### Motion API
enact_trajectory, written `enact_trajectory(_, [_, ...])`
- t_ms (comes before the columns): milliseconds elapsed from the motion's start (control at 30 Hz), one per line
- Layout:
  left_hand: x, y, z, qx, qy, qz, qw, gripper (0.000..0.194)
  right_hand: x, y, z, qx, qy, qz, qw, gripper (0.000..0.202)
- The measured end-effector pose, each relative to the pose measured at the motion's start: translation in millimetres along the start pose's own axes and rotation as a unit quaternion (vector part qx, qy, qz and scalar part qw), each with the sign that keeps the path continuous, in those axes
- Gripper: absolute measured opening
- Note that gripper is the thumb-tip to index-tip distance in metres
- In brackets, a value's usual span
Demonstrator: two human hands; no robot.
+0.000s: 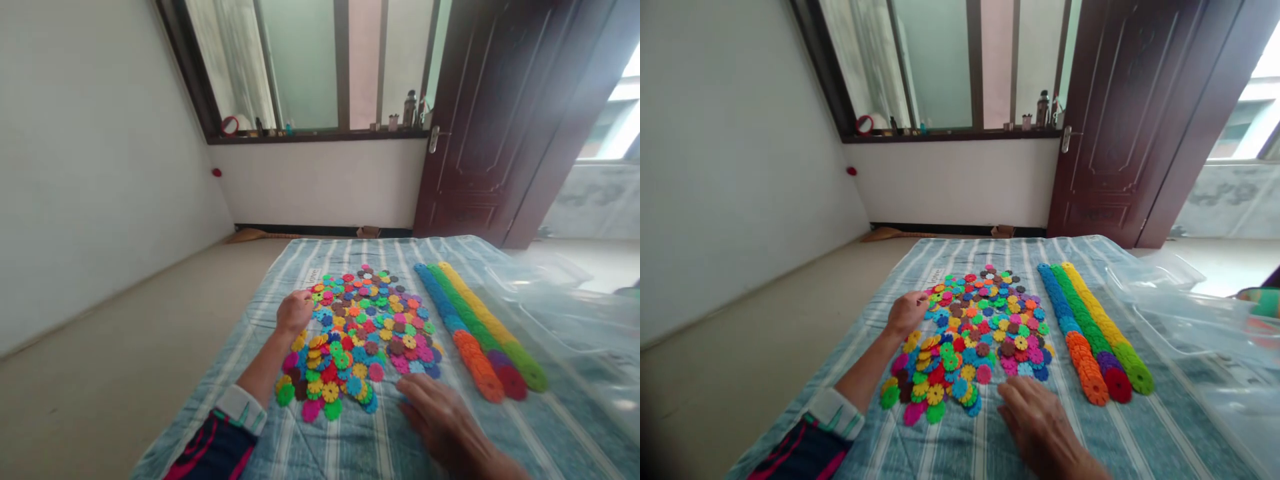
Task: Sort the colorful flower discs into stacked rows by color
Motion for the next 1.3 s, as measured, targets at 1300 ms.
enact_trajectory(1300, [24.8, 14.0, 32.6, 0.055, 0.002, 0.173, 0.983, 0.025, -4.4, 22.1, -1.5, 0.078, -0.029, 0.026, 0.996, 0.025])
Point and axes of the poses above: each hand's wrist, its own x-axis towards the middle knuckle, its own y-axis out of the palm, z = x × y, the point moved 1 cm from there along x, towards the middle knuckle, and after that the axes turned 2 degrees about -z, right-handed, at the moved point
